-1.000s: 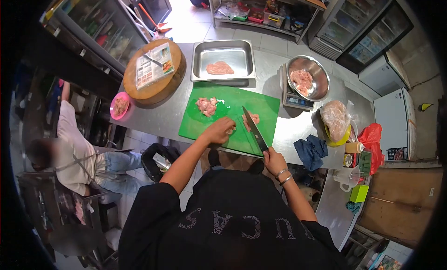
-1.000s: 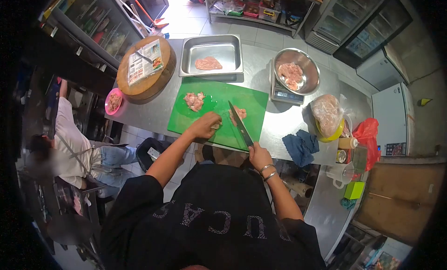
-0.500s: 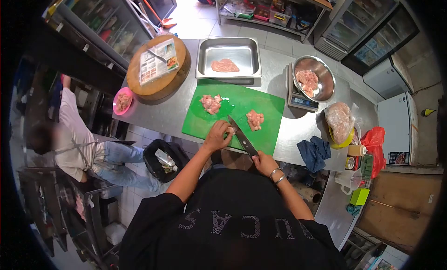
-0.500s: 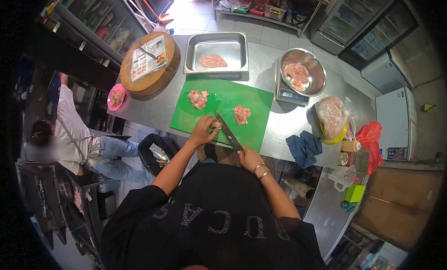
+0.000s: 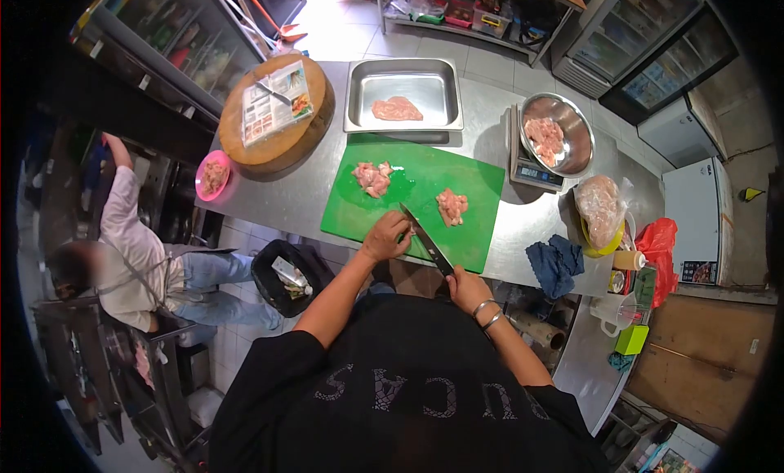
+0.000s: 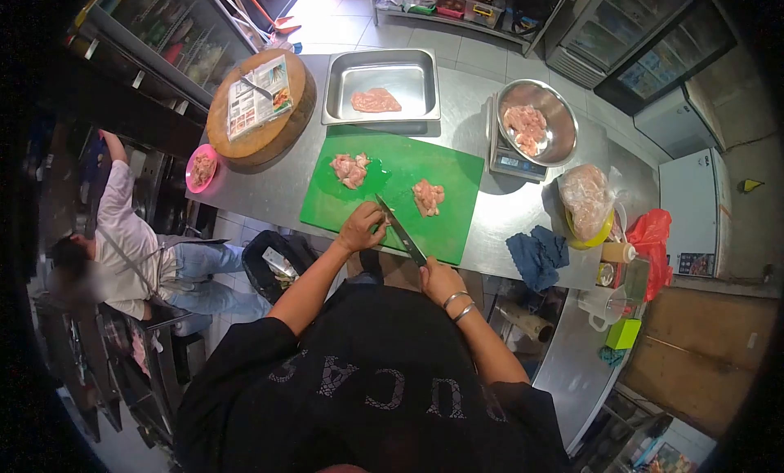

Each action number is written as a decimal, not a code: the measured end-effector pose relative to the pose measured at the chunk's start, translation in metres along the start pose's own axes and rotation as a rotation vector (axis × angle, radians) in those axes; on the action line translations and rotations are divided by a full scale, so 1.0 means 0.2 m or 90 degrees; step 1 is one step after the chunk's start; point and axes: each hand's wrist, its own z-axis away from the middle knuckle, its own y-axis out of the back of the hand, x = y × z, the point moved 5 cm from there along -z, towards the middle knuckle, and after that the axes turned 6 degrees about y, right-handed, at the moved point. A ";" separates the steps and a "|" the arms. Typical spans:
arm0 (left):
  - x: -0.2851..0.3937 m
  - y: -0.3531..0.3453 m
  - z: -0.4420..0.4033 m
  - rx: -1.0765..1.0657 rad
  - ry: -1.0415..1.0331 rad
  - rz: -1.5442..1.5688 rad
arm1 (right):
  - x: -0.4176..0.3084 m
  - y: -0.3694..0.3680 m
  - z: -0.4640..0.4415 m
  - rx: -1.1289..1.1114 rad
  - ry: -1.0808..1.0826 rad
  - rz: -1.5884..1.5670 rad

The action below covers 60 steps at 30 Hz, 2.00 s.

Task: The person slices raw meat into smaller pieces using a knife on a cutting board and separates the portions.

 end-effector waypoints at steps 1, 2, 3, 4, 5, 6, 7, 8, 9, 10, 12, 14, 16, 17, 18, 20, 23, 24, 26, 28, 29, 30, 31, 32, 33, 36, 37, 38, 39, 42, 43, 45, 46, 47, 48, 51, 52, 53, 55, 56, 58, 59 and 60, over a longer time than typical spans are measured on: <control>0.00 0.00 0.00 -0.008 -0.002 -0.002 | -0.01 0.01 0.01 -0.009 -0.014 0.014; 0.00 0.01 -0.01 -0.014 -0.004 -0.005 | -0.02 0.03 0.03 -0.010 -0.015 0.014; 0.00 0.01 -0.01 -0.014 -0.004 -0.004 | -0.05 0.06 0.07 -0.025 -0.029 0.029; 0.00 0.02 -0.02 -0.006 -0.010 0.005 | -0.07 0.08 0.09 -0.041 -0.042 0.044; 0.01 0.02 -0.02 0.002 -0.015 0.014 | -0.08 0.09 0.10 -0.042 -0.041 0.046; 0.01 0.02 -0.02 0.003 -0.014 0.014 | -0.08 0.10 0.10 -0.052 -0.040 0.051; 0.01 0.03 -0.02 0.008 -0.007 0.014 | -0.09 0.09 0.10 -0.062 -0.040 0.056; 0.01 0.03 -0.02 0.012 0.000 0.016 | -0.09 0.08 0.09 -0.063 -0.041 0.057; 0.01 0.03 -0.02 0.013 0.001 0.016 | -0.09 0.05 0.06 -0.049 -0.036 0.052; 0.01 0.03 -0.02 0.009 -0.001 0.013 | -0.09 0.02 0.02 -0.034 -0.029 0.047; 0.00 0.04 -0.02 0.007 -0.004 0.005 | -0.09 -0.07 -0.08 -0.006 -0.002 0.028; 0.01 0.03 -0.01 -0.002 0.011 -0.001 | -0.07 -0.19 -0.19 0.022 0.021 0.007; 0.00 0.03 0.00 0.021 -0.005 0.000 | -0.11 -0.23 -0.29 0.062 0.028 0.006; -0.01 0.03 0.01 0.042 -0.019 0.000 | -0.09 -0.24 -0.29 0.057 0.020 0.013; 0.00 0.04 0.01 0.042 -0.021 0.000 | -0.09 -0.23 -0.28 0.059 0.021 0.013; 0.01 0.05 0.01 0.069 0.007 -0.010 | -0.07 -0.19 -0.24 0.060 0.051 0.010; 0.01 0.06 0.03 0.097 0.022 -0.022 | 0.01 -0.18 -0.13 0.043 0.050 0.035; 0.01 0.06 0.03 0.098 0.022 -0.022 | 0.04 -0.17 -0.10 0.043 0.051 0.037; 0.01 0.05 0.04 0.106 0.038 -0.026 | 0.10 -0.15 -0.06 0.019 0.066 0.062; -0.01 0.02 0.06 0.096 0.053 -0.031 | 0.11 -0.07 -0.10 0.037 0.038 0.068; -0.03 0.01 0.06 0.086 0.070 -0.039 | 0.11 -0.02 -0.13 0.054 0.011 0.072; -0.01 0.03 0.06 0.084 0.069 -0.040 | 0.11 -0.02 -0.15 0.056 0.011 0.070; 0.02 0.05 0.06 0.075 0.054 -0.024 | 0.11 0.00 -0.17 0.081 0.028 0.060; 0.04 0.06 0.04 0.068 0.040 -0.009 | 0.11 0.02 -0.19 0.106 0.046 0.050; 0.03 0.06 0.06 0.067 0.040 -0.009 | 0.08 0.04 -0.18 0.106 0.046 0.049; -0.02 0.07 0.09 0.128 0.107 0.082 | -0.04 0.12 -0.10 0.097 0.015 0.061; -0.03 0.09 0.10 0.134 0.120 0.065 | -0.07 0.12 -0.07 0.080 0.016 0.064; -0.03 0.11 0.10 0.141 0.132 0.047 | -0.09 0.12 -0.05 0.064 0.018 0.067; -0.03 0.12 0.08 0.143 0.135 0.047 | -0.09 0.11 -0.04 0.061 0.019 0.068; -0.02 0.13 0.05 0.107 0.084 -0.005 | -0.09 0.07 -0.02 0.034 0.054 0.077; -0.03 0.12 0.05 0.077 0.077 -0.014 | -0.08 0.05 -0.02 0.025 0.063 0.091; -0.03 0.10 0.04 0.049 0.072 -0.024 | -0.08 0.05 -0.02 0.015 0.075 0.107; -0.02 0.11 0.04 0.058 0.061 -0.025 | -0.08 0.06 -0.02 -0.010 0.062 0.112; -0.01 0.11 0.04 0.066 0.049 -0.027 | -0.09 0.06 -0.02 -0.034 0.048 0.117; -0.02 0.10 0.05 0.068 0.053 -0.028 | -0.09 0.06 -0.02 -0.038 0.051 0.118; -0.04 0.08 0.06 0.082 0.043 -0.028 | -0.08 0.04 -0.03 -0.067 0.048 0.134; -0.04 0.08 0.06 0.084 0.041 -0.023 | -0.05 0.01 -0.06 -0.060 0.053 0.131; -0.04 0.08 0.06 0.085 0.038 -0.018 | -0.03 -0.03 -0.08 -0.053 0.058 0.128; -0.05 0.08 0.07 0.080 0.050 -0.019 | -0.02 -0.12 -0.17 -0.040 0.063 0.114; -0.04 0.08 0.06 0.078 0.057 -0.021 | -0.01 -0.14 -0.21 -0.022 0.069 0.101; -0.03 0.08 0.05 0.082 0.044 -0.024 | 0.00 -0.20 -0.29 0.001 0.083 0.095; -0.03 0.09 0.06 0.084 0.036 -0.027 | 0.01 -0.22 -0.31 0.018 0.096 0.086; -0.03 0.10 0.07 0.085 0.035 -0.031 | 0.00 -0.19 -0.31 0.020 0.099 0.085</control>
